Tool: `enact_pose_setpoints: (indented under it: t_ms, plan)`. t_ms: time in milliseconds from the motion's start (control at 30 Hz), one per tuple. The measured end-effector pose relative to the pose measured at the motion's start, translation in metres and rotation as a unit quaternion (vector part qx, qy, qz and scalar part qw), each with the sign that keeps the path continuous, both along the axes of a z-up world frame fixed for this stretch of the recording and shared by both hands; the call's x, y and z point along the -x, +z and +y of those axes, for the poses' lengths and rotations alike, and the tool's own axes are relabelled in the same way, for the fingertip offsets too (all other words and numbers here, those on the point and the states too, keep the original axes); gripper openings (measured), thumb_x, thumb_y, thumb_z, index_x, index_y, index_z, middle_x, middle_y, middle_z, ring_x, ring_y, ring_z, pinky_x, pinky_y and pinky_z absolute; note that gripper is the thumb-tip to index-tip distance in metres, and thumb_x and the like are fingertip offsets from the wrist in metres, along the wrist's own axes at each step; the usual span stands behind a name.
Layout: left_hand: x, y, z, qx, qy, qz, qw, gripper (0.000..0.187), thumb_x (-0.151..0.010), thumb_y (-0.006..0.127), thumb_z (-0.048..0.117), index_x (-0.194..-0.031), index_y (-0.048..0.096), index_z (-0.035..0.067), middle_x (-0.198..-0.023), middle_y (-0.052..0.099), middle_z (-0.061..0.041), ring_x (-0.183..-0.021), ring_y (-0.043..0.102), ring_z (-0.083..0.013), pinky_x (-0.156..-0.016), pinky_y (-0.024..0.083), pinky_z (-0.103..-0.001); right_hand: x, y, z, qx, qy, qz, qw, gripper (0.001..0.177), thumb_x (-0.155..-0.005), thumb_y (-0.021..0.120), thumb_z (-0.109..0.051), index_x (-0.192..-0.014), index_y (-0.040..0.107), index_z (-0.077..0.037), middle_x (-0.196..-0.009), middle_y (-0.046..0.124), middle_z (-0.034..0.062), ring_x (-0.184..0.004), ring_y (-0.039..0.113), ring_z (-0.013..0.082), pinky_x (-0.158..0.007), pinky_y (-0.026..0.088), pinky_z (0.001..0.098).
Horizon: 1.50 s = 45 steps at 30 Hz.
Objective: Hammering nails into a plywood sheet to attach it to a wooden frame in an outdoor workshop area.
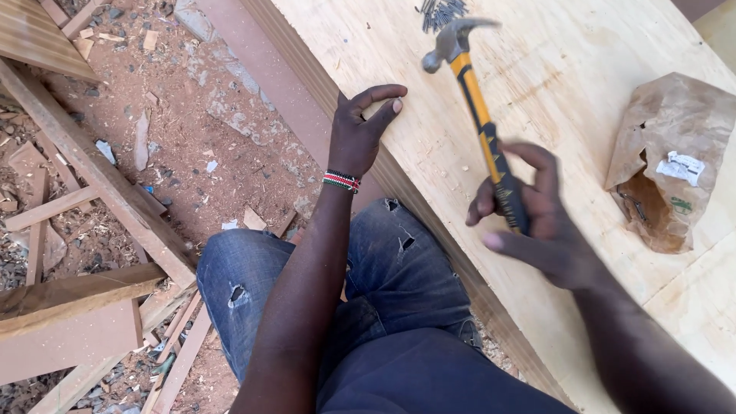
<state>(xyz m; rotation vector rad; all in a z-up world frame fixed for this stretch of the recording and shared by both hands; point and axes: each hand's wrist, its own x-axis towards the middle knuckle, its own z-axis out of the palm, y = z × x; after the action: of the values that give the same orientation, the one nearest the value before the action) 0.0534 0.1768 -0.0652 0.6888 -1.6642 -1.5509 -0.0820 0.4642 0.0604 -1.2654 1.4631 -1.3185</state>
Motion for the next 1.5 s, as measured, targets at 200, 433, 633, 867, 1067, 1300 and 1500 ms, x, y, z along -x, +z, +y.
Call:
enact_pose_setpoints:
  t_ms: [200, 433, 633, 867, 1067, 1300, 1500]
  plan:
    - [-0.003, -0.020, -0.014, 0.095, -0.055, -0.025, 0.994, 0.042, -0.120, 0.060, 0.055, -0.143, 0.083, 0.029, -0.155, 0.085, -0.002, -0.151, 0.078, -0.0304, -0.149, -0.007, -0.073, 0.021, 0.066, 0.004, 0.107, -0.089, 0.197, 0.970, 0.034, -0.119, 0.073, -0.014, -0.145, 0.056, 0.002, -0.127, 0.073, 0.0196, -0.110, 0.070, 0.0246, -0.104, 0.059, 0.0375]
    - [-0.003, -0.027, -0.014, 0.107, -0.057, -0.009, 0.993, 0.042, -0.122, 0.058, 0.053, -0.146, 0.082, 0.028, -0.159, 0.083, -0.001, -0.154, 0.077, -0.0290, -0.149, -0.011, -0.073, 0.044, 0.063, -0.174, -0.047, -0.191, 0.024, 0.980, 0.039, -0.122, 0.061, -0.015, -0.086, 0.046, -0.018, -0.068, 0.038, -0.0022, -0.048, 0.053, 0.0121, -0.043, 0.032, 0.0264]
    - [-0.003, -0.029, -0.019, 0.083, -0.074, 0.012, 0.994, 0.038, -0.121, 0.056, 0.025, -0.149, 0.082, 0.026, -0.158, 0.084, -0.001, -0.153, 0.076, -0.0225, -0.150, -0.013, -0.067, 0.047, 0.021, -0.271, -0.173, -0.121, 0.110, 0.971, 0.043, -0.122, 0.043, -0.016, -0.080, 0.037, -0.019, -0.063, 0.038, -0.0028, -0.046, 0.036, 0.0100, -0.058, 0.033, 0.0280]
    - [-0.001, -0.027, -0.023, 0.091, -0.071, 0.008, 0.993, 0.038, -0.122, 0.057, 0.029, -0.151, 0.081, 0.024, -0.156, 0.085, -0.004, -0.153, 0.078, -0.0284, -0.148, -0.014, -0.071, 0.095, -0.038, -0.326, -0.194, -0.190, 0.085, 0.959, 0.038, -0.113, 0.041, -0.005, -0.079, 0.042, -0.022, -0.064, 0.043, -0.0071, -0.053, 0.037, 0.0047, -0.060, 0.026, 0.0292]
    - [0.003, -0.034, -0.021, 0.089, -0.038, -0.036, 0.995, 0.036, -0.118, 0.063, 0.037, -0.148, 0.083, 0.030, -0.150, 0.088, 0.000, -0.156, 0.073, -0.0324, -0.151, -0.004, -0.065, 0.109, -0.043, -0.310, -0.101, -0.266, 0.008, 0.959, 0.033, -0.113, 0.058, -0.003, -0.085, 0.049, -0.019, -0.071, 0.050, -0.0056, -0.059, 0.049, 0.0046, -0.061, 0.040, 0.0253]
    - [0.006, -0.033, -0.026, 0.062, -0.045, -0.068, 0.995, 0.026, -0.110, 0.075, 0.041, -0.125, 0.087, 0.024, -0.138, 0.089, 0.003, -0.146, 0.072, -0.0282, -0.151, 0.000, -0.063, 0.053, 0.010, -0.241, 0.216, -0.184, -0.150, 0.947, 0.032, -0.102, 0.065, -0.023, -0.078, 0.046, -0.011, -0.062, 0.032, 0.0042, -0.043, 0.038, 0.0177, -0.042, 0.030, 0.0356]
    - [0.005, -0.026, -0.029, 0.015, -0.041, -0.076, 0.996, 0.030, -0.104, 0.083, 0.046, -0.119, 0.091, 0.022, -0.131, 0.091, 0.000, -0.135, 0.081, -0.0219, -0.151, 0.002, -0.059, 0.017, 0.034, -0.221, 0.332, -0.076, -0.060, 0.938, 0.032, -0.121, 0.047, -0.001, -0.090, 0.041, -0.007, -0.069, 0.024, 0.0086, -0.046, 0.030, 0.0160, -0.041, 0.025, 0.0328]
